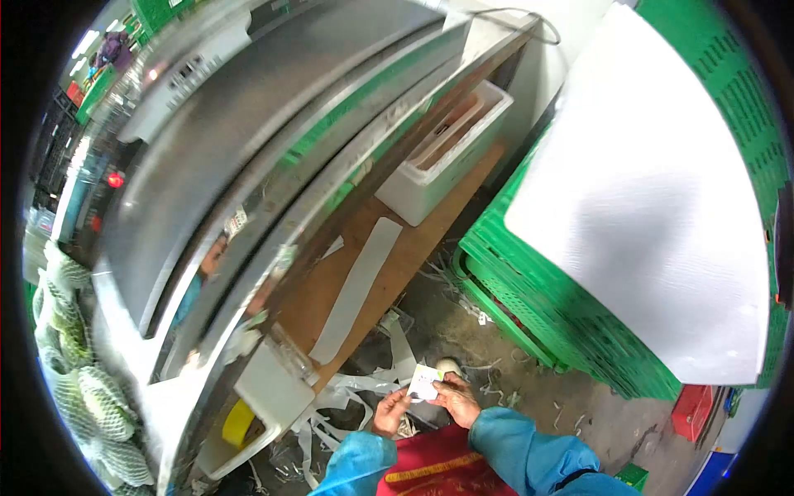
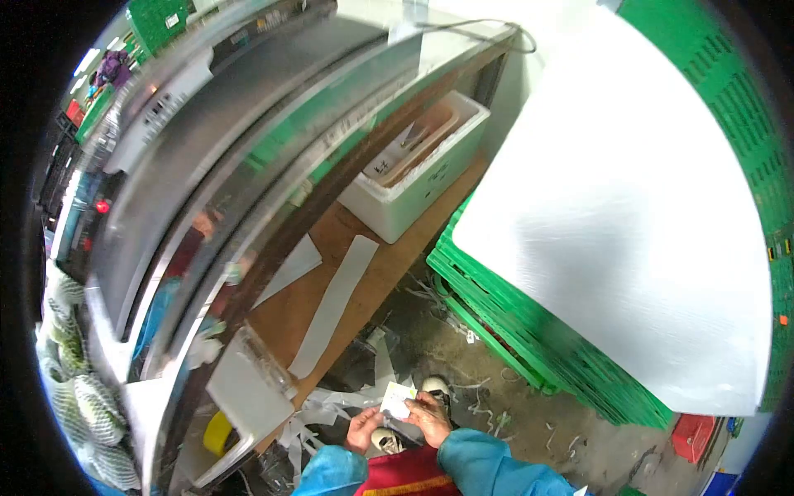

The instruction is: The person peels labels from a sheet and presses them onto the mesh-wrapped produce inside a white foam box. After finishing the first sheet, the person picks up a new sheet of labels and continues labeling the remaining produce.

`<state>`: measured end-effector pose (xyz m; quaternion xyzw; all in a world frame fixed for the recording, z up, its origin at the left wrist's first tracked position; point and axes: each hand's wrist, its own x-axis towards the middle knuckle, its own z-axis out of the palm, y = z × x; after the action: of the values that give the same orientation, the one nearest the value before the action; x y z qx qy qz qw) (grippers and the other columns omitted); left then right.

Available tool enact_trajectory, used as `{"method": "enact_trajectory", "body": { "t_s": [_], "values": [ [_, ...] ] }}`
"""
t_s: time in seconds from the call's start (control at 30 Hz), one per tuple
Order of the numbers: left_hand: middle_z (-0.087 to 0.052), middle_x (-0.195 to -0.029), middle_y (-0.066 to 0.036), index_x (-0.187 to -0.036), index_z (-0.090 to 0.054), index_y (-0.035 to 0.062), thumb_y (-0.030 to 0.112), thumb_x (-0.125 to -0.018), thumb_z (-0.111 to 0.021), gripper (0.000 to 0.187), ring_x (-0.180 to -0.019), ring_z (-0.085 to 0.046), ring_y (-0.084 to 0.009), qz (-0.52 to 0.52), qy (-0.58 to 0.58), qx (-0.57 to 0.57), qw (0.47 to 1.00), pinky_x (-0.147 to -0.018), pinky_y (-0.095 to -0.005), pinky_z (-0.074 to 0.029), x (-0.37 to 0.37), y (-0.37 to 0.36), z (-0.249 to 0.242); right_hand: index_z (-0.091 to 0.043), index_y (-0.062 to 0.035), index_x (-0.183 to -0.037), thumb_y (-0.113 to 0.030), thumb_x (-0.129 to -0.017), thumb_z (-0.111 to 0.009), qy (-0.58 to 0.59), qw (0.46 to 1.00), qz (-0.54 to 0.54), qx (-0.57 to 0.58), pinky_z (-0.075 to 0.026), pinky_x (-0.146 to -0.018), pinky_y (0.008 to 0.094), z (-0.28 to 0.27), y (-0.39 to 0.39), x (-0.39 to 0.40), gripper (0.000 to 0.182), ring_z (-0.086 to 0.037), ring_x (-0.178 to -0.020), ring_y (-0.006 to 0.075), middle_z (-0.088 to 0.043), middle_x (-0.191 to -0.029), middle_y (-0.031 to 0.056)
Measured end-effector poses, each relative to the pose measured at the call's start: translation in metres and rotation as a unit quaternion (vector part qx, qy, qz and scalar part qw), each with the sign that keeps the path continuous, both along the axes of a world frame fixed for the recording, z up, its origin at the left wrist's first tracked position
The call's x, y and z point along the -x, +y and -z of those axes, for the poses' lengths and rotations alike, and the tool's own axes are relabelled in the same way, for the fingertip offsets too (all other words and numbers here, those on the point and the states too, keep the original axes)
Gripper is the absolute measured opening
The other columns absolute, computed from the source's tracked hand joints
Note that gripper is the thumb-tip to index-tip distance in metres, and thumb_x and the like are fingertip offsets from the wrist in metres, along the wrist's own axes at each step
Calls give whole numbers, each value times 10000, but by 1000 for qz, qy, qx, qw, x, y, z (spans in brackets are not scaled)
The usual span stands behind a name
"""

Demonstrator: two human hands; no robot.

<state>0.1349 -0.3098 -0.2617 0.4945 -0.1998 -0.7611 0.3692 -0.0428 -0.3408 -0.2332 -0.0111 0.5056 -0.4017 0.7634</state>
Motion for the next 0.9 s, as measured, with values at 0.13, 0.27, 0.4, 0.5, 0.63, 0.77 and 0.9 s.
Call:
{"method": "enact_trajectory", "body": {
  "t_s": [0.13,0.27,0.4,0.5,0.63,0.77,0.9],
  "values": [
    [-627,-760,13,-849,-635,4,121,-875,-597,126,-723,-527,-57,3,-127,91,988,-718,-242,-432,11,7,-132,-544,-56,-930,-184,-863,-622,62,997,-47,30,-528,-616,273,-121,18,7,164,-599,-746,122,-583,-877,39],
    [-626,-764,1,-855,-636,-4,93,-854,-620,99,-714,-509,-43,13,-69,134,989,-645,-220,-424,17,3,-258,-555,-15,-896,-176,-882,-594,166,973,-76,144,-456,-528,218,-270,14,24,166,-547,-601,75,-583,-729,21],
    [-622,-817,8,-921,-636,-13,67,-848,-622,108,-729,-504,-38,96,11,200,975,-649,-209,-422,34,-16,-361,-553,-4,-826,-168,-897,-569,306,898,-86,304,-423,-482,206,-392,2,51,179,-514,-556,50,-572,-690,20],
    [-633,-895,-20,-1005,-616,-17,48,-858,-604,161,-787,-543,-49,164,31,223,960,-682,-200,-439,56,-31,-396,-539,-8,-821,-172,-901,-563,306,898,-23,315,-403,-449,205,-427,-15,73,185,-500,-540,48,-557,-665,13],
    [-653,-923,-70,-994,-600,-44,9,-861,-566,147,-821,-607,-106,129,38,256,957,-753,-268,-493,88,-56,-437,-542,3,-912,-165,-861,-604,353,884,-22,306,-453,-541,261,-450,-37,104,187,-558,-627,128,-587,-778,69],
    [-639,-953,-46,-1082,-574,-40,17,-880,-539,213,-830,-589,-89,87,-14,292,952,-754,-235,-478,118,-75,-476,-522,-1,-1124,-125,-743,-648,667,525,-37,527,-375,-909,438,-514,-41,122,421,-505,-1015,340,-521,-1085,167],
    [-612,-856,-18,-996,-576,-35,11,-871,-528,142,-771,-558,-60,133,-82,345,926,-681,-218,-465,142,-85,-506,-561,12,-1077,-94,-779,-630,573,484,-199,630,-445,-848,370,-499,-52,136,323,-547,-998,287,-571,-1043,133]
  ]
}}
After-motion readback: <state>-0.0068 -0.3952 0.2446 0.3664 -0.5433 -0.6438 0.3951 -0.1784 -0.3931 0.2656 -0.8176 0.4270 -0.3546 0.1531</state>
